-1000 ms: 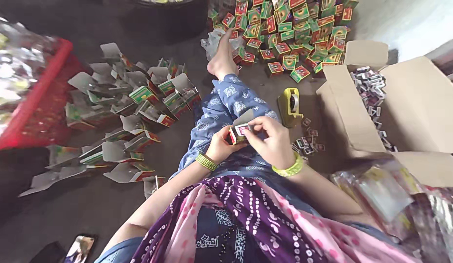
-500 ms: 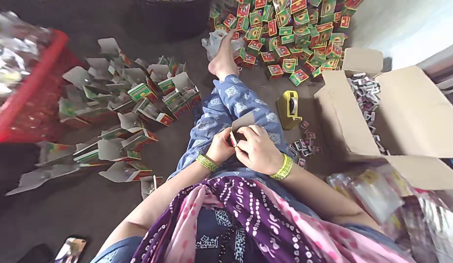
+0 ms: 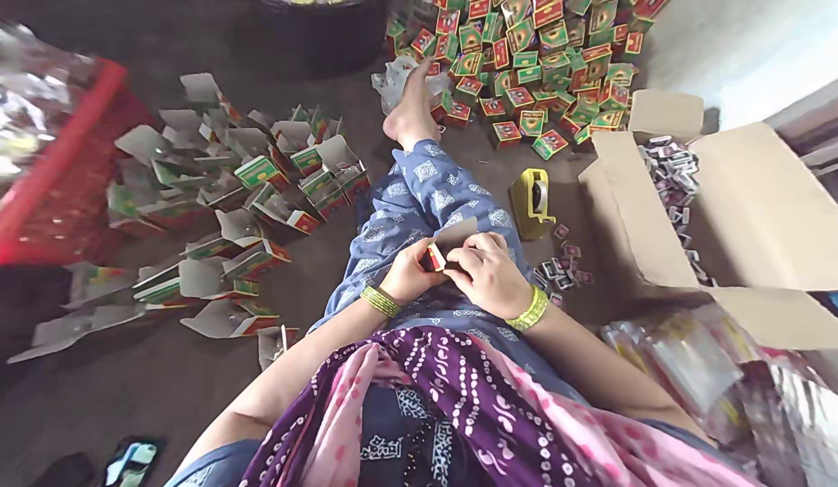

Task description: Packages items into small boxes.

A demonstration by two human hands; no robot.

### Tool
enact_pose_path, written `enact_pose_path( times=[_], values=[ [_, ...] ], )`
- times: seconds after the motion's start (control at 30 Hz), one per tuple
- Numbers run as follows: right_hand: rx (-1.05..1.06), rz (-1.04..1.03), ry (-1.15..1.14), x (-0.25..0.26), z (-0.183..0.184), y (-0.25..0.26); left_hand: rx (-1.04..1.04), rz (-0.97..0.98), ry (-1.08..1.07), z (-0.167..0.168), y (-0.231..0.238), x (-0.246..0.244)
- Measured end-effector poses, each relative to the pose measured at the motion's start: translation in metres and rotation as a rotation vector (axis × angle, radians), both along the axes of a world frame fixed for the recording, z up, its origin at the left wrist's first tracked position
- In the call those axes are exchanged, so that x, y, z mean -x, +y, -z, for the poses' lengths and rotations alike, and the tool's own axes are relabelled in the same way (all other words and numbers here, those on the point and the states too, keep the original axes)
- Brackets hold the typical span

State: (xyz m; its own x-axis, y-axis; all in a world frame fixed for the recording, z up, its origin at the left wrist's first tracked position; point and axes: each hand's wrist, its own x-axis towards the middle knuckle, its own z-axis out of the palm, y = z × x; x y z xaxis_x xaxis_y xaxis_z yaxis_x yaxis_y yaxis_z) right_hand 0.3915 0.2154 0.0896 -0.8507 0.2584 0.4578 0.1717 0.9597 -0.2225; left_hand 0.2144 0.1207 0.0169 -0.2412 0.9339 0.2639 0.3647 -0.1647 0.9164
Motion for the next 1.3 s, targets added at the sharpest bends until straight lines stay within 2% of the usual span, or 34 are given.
enact_pose_path(
  times=[0.13,0.2,0.3,0.4,0.47,0.53,0.6,0.83,1.0,1.1,1.2,1.3],
  values=[
    [0.051,0.02,0.038,-0.002,0.004,0.008,-0.018,0.014,0.029,0.0,0.0,0.0],
    [0.093,0.032,0.133,-0.006,0.007,0.013,-0.026,0.026,0.023,0.0,-0.001,0.003],
    [0.199,0.08,0.321,-0.013,0.009,0.024,-0.071,0.077,-0.154,0.0,-0.001,0.006],
    [0.554,0.082,0.364,-0.018,0.018,0.031,-0.114,0.156,-0.352,-0.002,-0.004,0.001],
    [0.846,0.015,0.392,-0.015,0.024,0.028,-0.138,0.191,-0.41,-0.007,-0.006,-0.003],
    [1.012,-0.061,0.407,-0.011,0.024,0.021,-0.171,0.198,-0.434,-0.009,-0.006,-0.006],
    [1.012,-0.124,0.388,-0.008,0.026,0.016,-0.199,0.198,-0.429,-0.01,-0.009,-0.009],
    [0.752,-0.253,0.297,-0.004,0.031,0.018,-0.271,0.197,-0.342,-0.013,-0.011,-0.01],
    [0.618,-0.151,0.272,-0.006,0.033,0.017,-0.246,0.199,-0.37,-0.013,-0.012,-0.015],
    [0.829,-0.134,0.398,-0.003,0.029,0.015,-0.184,0.184,-0.419,-0.016,-0.011,-0.016],
    [1.219,-0.117,0.558,-0.002,0.011,0.016,-0.129,0.188,-0.453,-0.016,-0.011,-0.014],
    [1.375,-0.052,0.577,-0.007,-0.001,0.024,-0.147,0.2,-0.466,-0.012,-0.009,-0.014]
  ],
)
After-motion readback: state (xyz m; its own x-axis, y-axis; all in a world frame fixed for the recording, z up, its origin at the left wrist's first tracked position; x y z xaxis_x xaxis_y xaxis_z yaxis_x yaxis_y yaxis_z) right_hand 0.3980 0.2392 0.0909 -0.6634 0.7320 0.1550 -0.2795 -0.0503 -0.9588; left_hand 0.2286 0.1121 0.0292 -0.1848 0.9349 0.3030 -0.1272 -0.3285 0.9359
